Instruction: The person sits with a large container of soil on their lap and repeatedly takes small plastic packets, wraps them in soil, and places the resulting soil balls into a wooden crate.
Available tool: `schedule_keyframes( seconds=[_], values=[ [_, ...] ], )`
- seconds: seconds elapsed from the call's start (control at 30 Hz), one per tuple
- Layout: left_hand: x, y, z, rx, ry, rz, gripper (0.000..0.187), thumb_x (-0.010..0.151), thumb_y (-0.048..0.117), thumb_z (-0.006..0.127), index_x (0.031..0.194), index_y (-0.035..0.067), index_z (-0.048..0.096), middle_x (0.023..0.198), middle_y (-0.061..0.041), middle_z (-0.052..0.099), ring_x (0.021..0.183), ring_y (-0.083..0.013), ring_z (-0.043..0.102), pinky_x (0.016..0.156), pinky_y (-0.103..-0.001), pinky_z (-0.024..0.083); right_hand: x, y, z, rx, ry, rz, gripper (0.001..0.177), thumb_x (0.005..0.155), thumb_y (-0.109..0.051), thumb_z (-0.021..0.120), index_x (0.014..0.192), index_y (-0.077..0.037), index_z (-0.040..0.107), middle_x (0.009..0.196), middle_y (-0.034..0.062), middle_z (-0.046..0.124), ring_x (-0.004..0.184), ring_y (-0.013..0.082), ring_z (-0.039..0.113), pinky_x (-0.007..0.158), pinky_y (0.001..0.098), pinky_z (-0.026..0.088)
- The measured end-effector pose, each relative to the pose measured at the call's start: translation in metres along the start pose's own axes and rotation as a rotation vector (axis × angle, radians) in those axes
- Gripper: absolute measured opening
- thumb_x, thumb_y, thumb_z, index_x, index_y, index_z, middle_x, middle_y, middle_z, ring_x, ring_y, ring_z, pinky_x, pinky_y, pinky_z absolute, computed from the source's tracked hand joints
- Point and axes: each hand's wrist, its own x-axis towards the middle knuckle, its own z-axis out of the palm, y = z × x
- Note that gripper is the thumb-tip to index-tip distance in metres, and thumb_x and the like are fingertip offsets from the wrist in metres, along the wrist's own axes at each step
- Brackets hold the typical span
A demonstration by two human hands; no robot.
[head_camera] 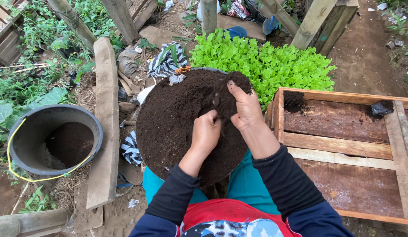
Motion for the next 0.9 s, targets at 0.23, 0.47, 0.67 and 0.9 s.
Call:
schedule_keyframes(
  seconds=[0.23,0.47,0.67,0.9],
  values=[
    [0.008,-0.018,0.022,-0.183,-0.01,-0.079,0.015,0.074,0.001,0.052,0.07,0.006,0.066,0.041,-0.007,0.053,0.048,-0.0206,0.061,0.05,-0.032,0.047,0.005,0.011,-0.031,-0.052,0.066,-0.055,0.02,0.074,0.007,0.061,0.091,-0.002,0.066,0.084,0.0215,0.067,0.076,0.0367,0.068,0.058,0.0454,0.057],
    [0.008,-0.022,0.032,-0.377,-0.024,-0.136,0.023,0.075,-0.005,0.045,0.074,0.002,0.067,0.038,-0.007,0.048,0.039,-0.0128,0.049,0.044,-0.023,0.041,-0.032,-0.012,-0.032,-0.46,-0.2,-0.253,0.029,0.08,-0.001,0.055,0.109,-0.001,0.06,0.101,0.0174,0.063,0.096,0.0288,0.06,0.083,0.0446,0.048],
    [0.003,0.004,0.009,-0.364,0.008,-0.009,0.029,0.078,-0.005,0.046,0.083,0.01,0.07,0.057,-0.008,0.057,0.06,-0.0187,0.057,0.055,-0.027,0.045,-0.042,-0.011,-0.077,-1.606,-0.413,-0.818,0.022,0.079,-0.013,0.053,0.092,-0.022,0.068,0.087,-0.0004,0.062,0.089,0.0225,0.06,0.083,0.0397,0.045],
    [0.003,0.01,-0.007,0.1,-0.055,0.264,0.03,0.079,-0.003,0.045,0.093,0.014,0.066,0.083,-0.012,0.069,0.084,-0.0343,0.065,0.069,-0.042,0.053,-0.041,-0.01,-0.074,-1.791,-0.538,-0.723,0.018,0.077,-0.02,0.065,0.094,-0.016,0.066,0.082,0.0047,0.068,0.079,0.0247,0.064,0.068,0.0365,0.052]
  ],
)
